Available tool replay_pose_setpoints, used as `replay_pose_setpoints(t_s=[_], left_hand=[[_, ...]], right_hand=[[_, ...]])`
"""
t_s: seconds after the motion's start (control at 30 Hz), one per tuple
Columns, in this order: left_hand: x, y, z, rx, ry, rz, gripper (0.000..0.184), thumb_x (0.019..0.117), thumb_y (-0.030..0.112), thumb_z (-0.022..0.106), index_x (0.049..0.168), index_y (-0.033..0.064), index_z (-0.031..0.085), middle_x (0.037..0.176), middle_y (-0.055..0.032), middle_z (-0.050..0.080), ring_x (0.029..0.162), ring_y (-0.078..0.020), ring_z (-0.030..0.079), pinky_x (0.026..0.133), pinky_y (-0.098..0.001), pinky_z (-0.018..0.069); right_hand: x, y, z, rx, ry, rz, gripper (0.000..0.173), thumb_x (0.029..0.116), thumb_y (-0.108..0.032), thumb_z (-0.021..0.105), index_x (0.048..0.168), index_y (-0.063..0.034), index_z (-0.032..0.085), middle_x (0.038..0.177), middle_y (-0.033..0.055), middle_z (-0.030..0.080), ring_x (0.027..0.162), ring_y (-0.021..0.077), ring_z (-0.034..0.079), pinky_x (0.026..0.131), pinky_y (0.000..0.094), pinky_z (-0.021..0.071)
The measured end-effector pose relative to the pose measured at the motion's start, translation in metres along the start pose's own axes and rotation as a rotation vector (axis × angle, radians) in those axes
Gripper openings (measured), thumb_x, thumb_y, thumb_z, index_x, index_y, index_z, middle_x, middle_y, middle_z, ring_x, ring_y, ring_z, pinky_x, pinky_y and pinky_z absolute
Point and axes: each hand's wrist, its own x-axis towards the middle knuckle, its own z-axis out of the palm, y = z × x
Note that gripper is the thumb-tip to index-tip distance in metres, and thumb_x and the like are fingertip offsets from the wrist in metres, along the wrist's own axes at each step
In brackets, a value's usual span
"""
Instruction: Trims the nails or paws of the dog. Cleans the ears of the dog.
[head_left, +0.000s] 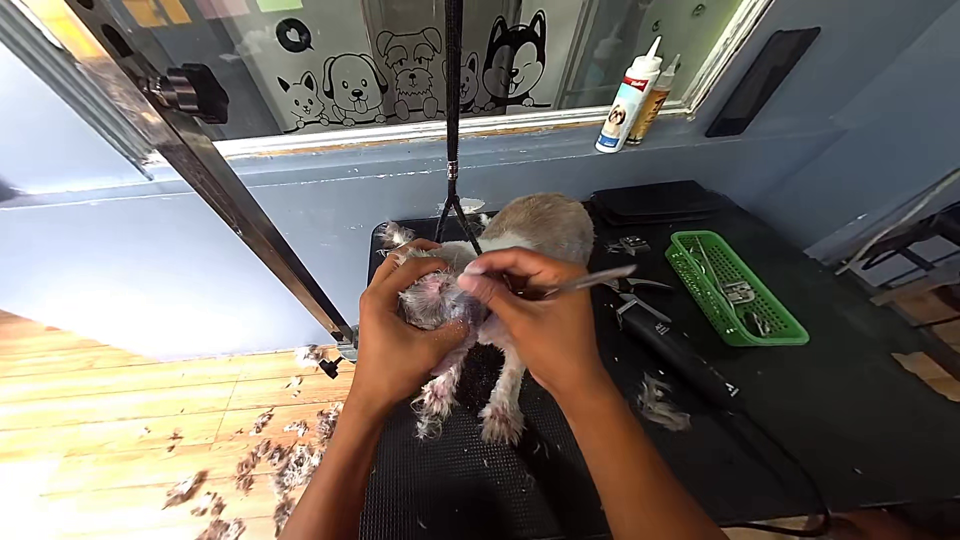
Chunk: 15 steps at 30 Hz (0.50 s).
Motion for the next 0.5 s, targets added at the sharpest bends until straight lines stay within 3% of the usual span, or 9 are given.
replay_pose_setpoints(t_s=[0.1,0.23,0.33,0.43,0.5], left_hand=[[0.0,-0.001,-0.001,-0.018,0.011,0.007,0.04,0.0716,0.021,0.085,0.109,0.0147,0.072,0.136,-0.0039,0.062,0.129,-0.019,0.058,0.103,-0.0378,0.0544],[0.0,0.002,0.002,-0.023,0.03,-0.011,0.035,0.0851,0.04,0.079,0.108,0.015,0.073,0.133,-0.0033,0.064,0.126,-0.0178,0.059,0.102,-0.0375,0.0536],[0.001,0.005,0.009,0.01,0.056,-0.021,0.029,0.0803,0.029,0.082,0.104,0.0153,0.073,0.132,-0.0032,0.064,0.126,-0.0182,0.059,0.101,-0.038,0.0541],[0.0,0.006,0.007,0.018,0.037,-0.041,0.037,0.0715,0.018,0.083,0.107,0.0161,0.072,0.134,-0.0023,0.063,0.125,-0.0175,0.059,0.099,-0.0372,0.0558],[-0.001,0.008,0.004,0.019,0.018,-0.058,0.04,0.0706,0.017,0.082,0.109,0.0163,0.071,0.136,-0.0022,0.062,0.125,-0.0168,0.06,0.097,-0.0364,0.0574]], right_hand=[[0.0,0.004,-0.008,0.153,0.11,0.081,0.011,0.0972,-0.011,0.07,0.106,-0.0059,0.073,0.088,0.002,0.069,0.056,0.0041,0.051,0.047,0.0173,0.0427],[-0.021,0.016,-0.011,0.049,0.049,0.097,0.018,0.0971,-0.012,0.07,0.115,-0.0113,0.071,0.098,0.0018,0.07,0.061,0.008,0.057,0.049,0.0196,0.0482],[-0.037,0.027,0.001,-0.032,0.098,0.052,0.019,0.0931,-0.006,0.07,0.112,-0.0092,0.072,0.098,0.0016,0.068,0.063,0.0086,0.059,0.052,0.021,0.0525],[-0.048,0.031,0.005,-0.037,0.121,0.046,0.022,0.0917,-0.007,0.071,0.113,-0.01,0.073,0.1,0.0012,0.067,0.062,0.0075,0.058,0.052,0.0194,0.0517],[-0.052,0.03,0.001,-0.045,0.114,0.041,0.024,0.0938,-0.01,0.071,0.117,-0.011,0.071,0.099,0.0006,0.067,0.062,0.0073,0.057,0.051,0.0192,0.0509]])
